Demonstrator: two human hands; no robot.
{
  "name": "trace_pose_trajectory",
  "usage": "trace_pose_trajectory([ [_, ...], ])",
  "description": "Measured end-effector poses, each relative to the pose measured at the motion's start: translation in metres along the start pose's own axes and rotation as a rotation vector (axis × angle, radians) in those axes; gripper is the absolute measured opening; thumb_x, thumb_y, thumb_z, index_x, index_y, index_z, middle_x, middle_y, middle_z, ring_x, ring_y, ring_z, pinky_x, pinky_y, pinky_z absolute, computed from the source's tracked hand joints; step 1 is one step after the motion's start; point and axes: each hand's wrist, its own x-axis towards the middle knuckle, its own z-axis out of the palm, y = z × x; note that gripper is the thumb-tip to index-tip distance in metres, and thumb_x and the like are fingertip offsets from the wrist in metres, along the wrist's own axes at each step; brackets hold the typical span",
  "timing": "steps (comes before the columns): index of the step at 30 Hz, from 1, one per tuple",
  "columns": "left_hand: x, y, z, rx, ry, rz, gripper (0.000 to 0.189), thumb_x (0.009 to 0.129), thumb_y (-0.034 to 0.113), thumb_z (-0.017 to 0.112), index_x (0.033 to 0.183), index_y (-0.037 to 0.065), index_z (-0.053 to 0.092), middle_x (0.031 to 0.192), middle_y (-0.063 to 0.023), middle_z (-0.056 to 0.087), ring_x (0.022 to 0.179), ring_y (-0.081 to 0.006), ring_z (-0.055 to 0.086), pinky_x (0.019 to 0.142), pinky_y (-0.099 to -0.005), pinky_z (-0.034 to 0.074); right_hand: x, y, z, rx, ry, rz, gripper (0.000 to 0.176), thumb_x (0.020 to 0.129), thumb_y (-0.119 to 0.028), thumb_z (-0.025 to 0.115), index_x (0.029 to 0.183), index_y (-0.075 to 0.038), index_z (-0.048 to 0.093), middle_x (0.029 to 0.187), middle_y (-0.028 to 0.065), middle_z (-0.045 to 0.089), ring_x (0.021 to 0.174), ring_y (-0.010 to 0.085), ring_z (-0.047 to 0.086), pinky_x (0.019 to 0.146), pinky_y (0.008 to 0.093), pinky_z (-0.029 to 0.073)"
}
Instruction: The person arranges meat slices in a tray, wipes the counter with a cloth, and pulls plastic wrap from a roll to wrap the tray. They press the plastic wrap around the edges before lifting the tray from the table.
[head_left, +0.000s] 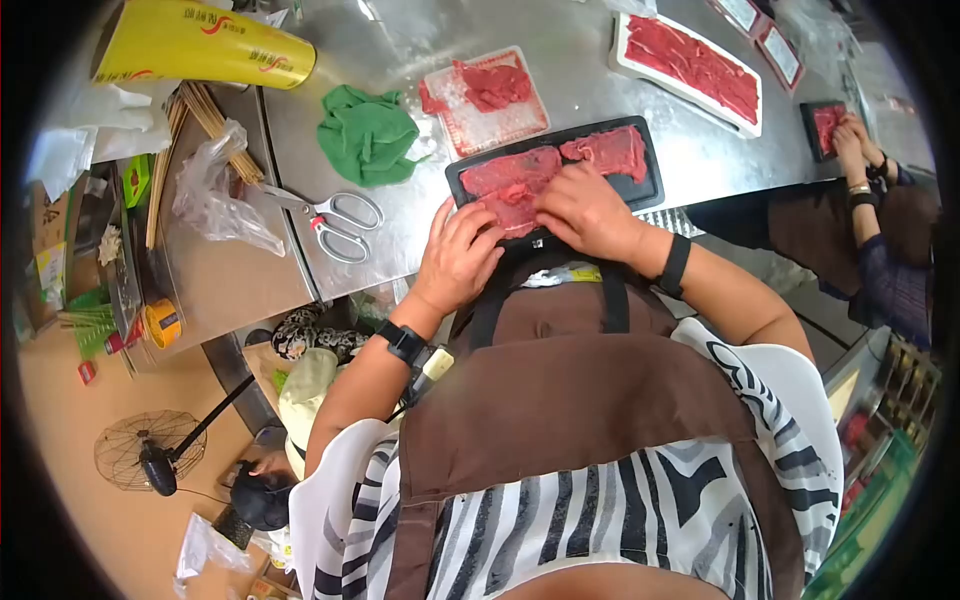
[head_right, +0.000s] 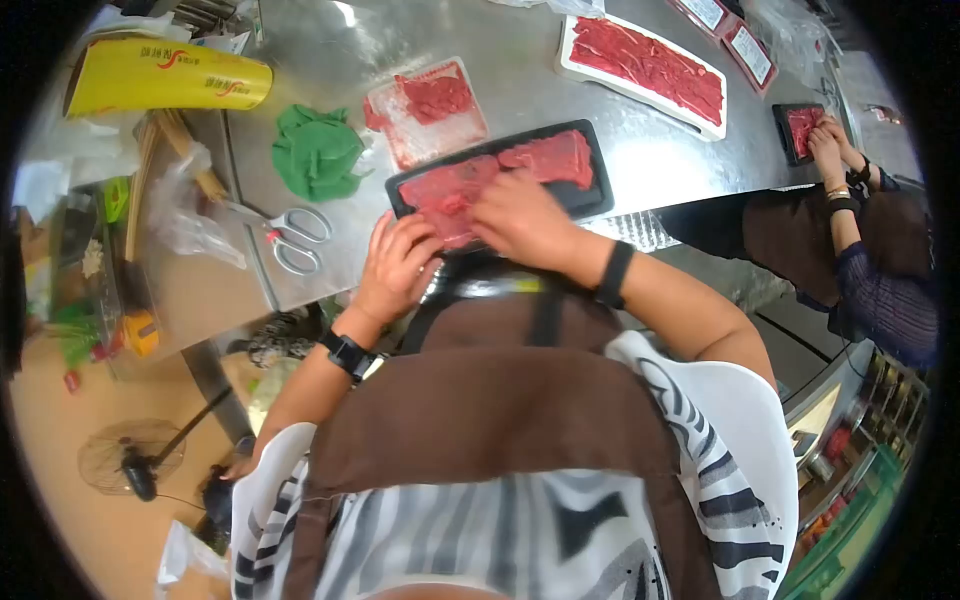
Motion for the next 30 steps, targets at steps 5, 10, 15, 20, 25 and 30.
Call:
trace_pose_trajectory([
  [5,-0.002,0.0,-0.009,0.049,0.052,-0.041,0.029,0.076,0.012,0.073,0.103,0.009,0.064,0.123,-0.0127,0.056,0.125,-0.0335,0.049,0.11,-0.0568,0.031,0.039,-0.009,0.004,-0.09,0.222,0.095,0.024,0.076,-0.012,0.072,0.099,-0.007,0.066,0.096,0.0084,0.059,0.092,0.0285,0.055,0.081,0.0416,0.041],
  [10,0.004,-0.001,0.0,0.041,0.084,-0.035,0.027,0.076,0.011,0.073,0.101,0.009,0.064,0.124,-0.013,0.056,0.124,-0.0335,0.049,0.109,-0.0574,0.031,0.041,0.004,0.006,-0.036,0.172,0.049,0.018,0.076,-0.01,0.071,0.092,-0.006,0.064,0.097,0.0077,0.059,0.093,0.0282,0.055,0.081,0.0404,0.042],
  [15,0.002,0.0,-0.001,0.028,0.098,-0.048,0.026,0.076,0.01,0.073,0.1,0.009,0.065,0.125,-0.0134,0.055,0.124,-0.0338,0.05,0.109,-0.058,0.031,0.028,0.008,0.007,0.256,0.282,0.233,0.013,0.08,-0.009,0.07,0.089,-0.004,0.061,0.091,0.0087,0.06,0.087,0.0299,0.058,0.075,0.0378,0.046],
  [20,0.005,-0.001,-0.003,0.02,0.083,-0.042,0.025,0.076,0.01,0.073,0.099,0.008,0.065,0.125,-0.0137,0.056,0.123,-0.0345,0.05,0.109,-0.058,0.031,0.02,0.005,0.002,0.311,0.302,0.347,0.008,0.081,-0.011,0.067,0.085,-0.004,0.065,0.082,0.0129,0.061,0.08,0.0337,0.06,0.071,0.0421,0.047],
  [25,0.005,-0.003,-0.004,0.029,0.07,-0.035,0.025,0.076,0.011,0.073,0.099,0.009,0.065,0.125,-0.014,0.056,0.124,-0.0344,0.05,0.109,-0.0577,0.031,0.017,-0.001,-0.012,0.099,0.323,0.282,0.009,0.084,-0.015,0.066,0.085,-0.006,0.068,0.081,0.0143,0.063,0.081,0.036,0.06,0.069,0.0441,0.047],
  [30,0.007,-0.001,-0.005,0.02,0.066,-0.035,0.024,0.076,0.01,0.073,0.099,0.009,0.065,0.125,-0.0142,0.055,0.123,-0.035,0.05,0.109,-0.0582,0.03,0.017,0.0,-0.01,0.264,0.249,0.579,0.018,0.091,-0.018,0.064,0.09,0.0,0.067,0.079,0.0174,0.064,0.076,0.035,0.062,0.066,0.0401,0.047],
])
